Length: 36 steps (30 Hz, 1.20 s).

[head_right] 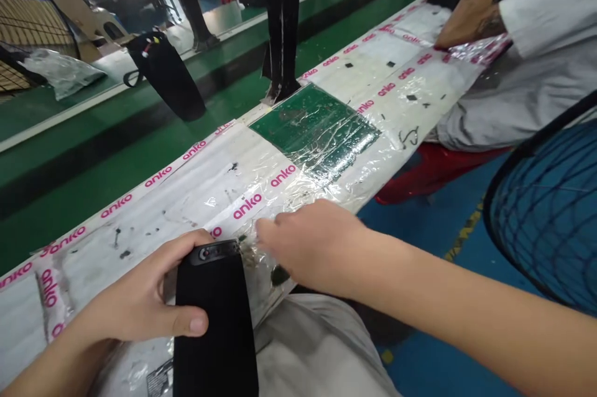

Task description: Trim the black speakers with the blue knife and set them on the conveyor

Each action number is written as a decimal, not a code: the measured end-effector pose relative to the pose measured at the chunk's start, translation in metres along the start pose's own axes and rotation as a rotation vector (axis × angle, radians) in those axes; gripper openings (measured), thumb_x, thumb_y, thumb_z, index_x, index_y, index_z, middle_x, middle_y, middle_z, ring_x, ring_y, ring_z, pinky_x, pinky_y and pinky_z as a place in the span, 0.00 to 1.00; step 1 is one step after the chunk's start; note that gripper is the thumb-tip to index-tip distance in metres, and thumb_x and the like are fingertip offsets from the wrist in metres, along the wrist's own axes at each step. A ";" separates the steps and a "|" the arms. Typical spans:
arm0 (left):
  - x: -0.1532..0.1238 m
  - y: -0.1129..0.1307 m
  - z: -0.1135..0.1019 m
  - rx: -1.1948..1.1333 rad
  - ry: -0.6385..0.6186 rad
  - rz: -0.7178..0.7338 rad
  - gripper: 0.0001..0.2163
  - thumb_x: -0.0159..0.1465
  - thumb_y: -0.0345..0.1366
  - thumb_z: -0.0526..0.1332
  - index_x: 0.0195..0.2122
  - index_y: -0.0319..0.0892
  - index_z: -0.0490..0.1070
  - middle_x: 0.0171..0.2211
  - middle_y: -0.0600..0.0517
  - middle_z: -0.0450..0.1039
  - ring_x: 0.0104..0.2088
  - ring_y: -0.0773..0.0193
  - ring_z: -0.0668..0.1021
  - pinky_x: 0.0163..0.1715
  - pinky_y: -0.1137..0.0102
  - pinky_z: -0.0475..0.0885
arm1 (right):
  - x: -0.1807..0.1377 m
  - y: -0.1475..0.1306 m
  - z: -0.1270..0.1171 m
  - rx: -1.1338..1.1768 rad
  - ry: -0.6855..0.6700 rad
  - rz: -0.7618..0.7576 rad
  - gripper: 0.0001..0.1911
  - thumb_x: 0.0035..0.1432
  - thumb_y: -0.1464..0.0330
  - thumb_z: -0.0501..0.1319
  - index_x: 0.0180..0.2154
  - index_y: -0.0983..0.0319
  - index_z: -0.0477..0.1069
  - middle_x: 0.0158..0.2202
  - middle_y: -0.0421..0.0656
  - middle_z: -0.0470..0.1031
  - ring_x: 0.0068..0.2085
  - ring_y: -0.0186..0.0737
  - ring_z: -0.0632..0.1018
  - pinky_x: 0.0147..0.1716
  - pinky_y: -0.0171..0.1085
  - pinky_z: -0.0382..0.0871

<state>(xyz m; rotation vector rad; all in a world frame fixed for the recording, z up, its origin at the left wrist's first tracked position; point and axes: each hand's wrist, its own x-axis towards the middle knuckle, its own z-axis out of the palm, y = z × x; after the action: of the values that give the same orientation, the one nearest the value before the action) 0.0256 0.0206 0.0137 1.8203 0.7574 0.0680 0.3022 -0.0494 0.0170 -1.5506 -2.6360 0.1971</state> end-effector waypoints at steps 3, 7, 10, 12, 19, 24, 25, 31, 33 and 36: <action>-0.001 -0.003 0.002 -0.002 0.059 -0.062 0.30 0.49 0.58 0.76 0.46 0.46 0.71 0.41 0.51 0.71 0.41 0.54 0.74 0.37 0.66 0.71 | -0.017 0.003 -0.001 -0.036 0.131 0.040 0.14 0.75 0.66 0.47 0.35 0.57 0.62 0.23 0.39 0.67 0.19 0.42 0.70 0.20 0.40 0.45; 0.003 -0.003 0.005 0.017 0.082 -0.045 0.31 0.45 0.60 0.77 0.41 0.45 0.73 0.38 0.53 0.70 0.38 0.56 0.74 0.36 0.66 0.70 | -0.027 -0.017 0.015 -0.017 0.190 -0.030 0.09 0.74 0.69 0.46 0.43 0.59 0.63 0.28 0.39 0.71 0.23 0.41 0.73 0.22 0.41 0.53; 0.006 -0.001 0.005 0.017 0.084 -0.014 0.30 0.45 0.60 0.77 0.39 0.45 0.73 0.36 0.54 0.69 0.36 0.59 0.73 0.35 0.68 0.68 | -0.020 -0.031 0.027 -0.030 0.200 -0.040 0.08 0.67 0.72 0.52 0.46 0.60 0.64 0.30 0.41 0.72 0.25 0.43 0.72 0.25 0.42 0.54; 0.007 -0.001 0.005 0.025 0.088 0.002 0.31 0.45 0.61 0.77 0.39 0.45 0.72 0.36 0.54 0.69 0.35 0.59 0.72 0.34 0.68 0.67 | -0.013 -0.034 0.030 -0.041 0.196 -0.034 0.09 0.63 0.73 0.55 0.46 0.60 0.65 0.30 0.41 0.73 0.26 0.44 0.72 0.26 0.43 0.54; 0.009 -0.002 0.005 0.029 0.098 -0.006 0.32 0.43 0.65 0.75 0.35 0.44 0.70 0.32 0.55 0.68 0.32 0.60 0.70 0.31 0.68 0.66 | 0.002 -0.029 0.024 -0.058 0.153 -0.081 0.12 0.61 0.73 0.58 0.47 0.61 0.66 0.30 0.41 0.74 0.25 0.44 0.73 0.25 0.42 0.55; 0.009 -0.001 0.004 0.026 0.099 0.004 0.33 0.43 0.67 0.73 0.34 0.44 0.69 0.31 0.55 0.66 0.31 0.61 0.69 0.28 0.70 0.63 | 0.003 -0.028 0.017 -0.055 0.134 -0.120 0.12 0.61 0.73 0.59 0.47 0.62 0.65 0.31 0.40 0.74 0.25 0.44 0.75 0.24 0.42 0.58; 0.009 -0.002 0.004 0.022 0.097 0.008 0.33 0.43 0.67 0.74 0.33 0.44 0.69 0.31 0.55 0.66 0.31 0.62 0.68 0.28 0.70 0.62 | 0.004 -0.028 0.016 -0.055 0.130 -0.125 0.12 0.61 0.73 0.60 0.47 0.62 0.65 0.31 0.40 0.74 0.25 0.44 0.75 0.24 0.42 0.59; 0.010 -0.004 0.004 -0.008 0.089 0.011 0.32 0.44 0.65 0.75 0.34 0.44 0.69 0.32 0.55 0.66 0.32 0.61 0.69 0.29 0.70 0.63 | 0.008 -0.028 0.015 -0.028 0.085 -0.113 0.12 0.60 0.73 0.60 0.46 0.61 0.65 0.30 0.39 0.74 0.24 0.45 0.75 0.23 0.42 0.57; 0.010 -0.004 0.005 -0.034 0.083 0.005 0.31 0.43 0.64 0.76 0.34 0.44 0.69 0.32 0.55 0.66 0.31 0.61 0.69 0.28 0.71 0.62 | 0.010 -0.027 0.015 -0.005 0.043 -0.114 0.09 0.61 0.73 0.59 0.43 0.59 0.64 0.29 0.39 0.73 0.24 0.45 0.75 0.23 0.42 0.55; 0.010 -0.003 0.005 -0.055 0.076 -0.002 0.31 0.42 0.62 0.77 0.32 0.44 0.68 0.31 0.55 0.65 0.31 0.62 0.69 0.26 0.72 0.61 | 0.011 -0.025 0.015 0.014 -0.003 -0.114 0.08 0.61 0.73 0.58 0.41 0.57 0.62 0.29 0.39 0.72 0.23 0.44 0.75 0.23 0.42 0.50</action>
<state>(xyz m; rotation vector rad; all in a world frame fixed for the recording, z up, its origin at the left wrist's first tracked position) 0.0342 0.0229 0.0061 1.7729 0.8033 0.1567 0.2733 -0.0534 0.0057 -1.3913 -2.7094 0.2092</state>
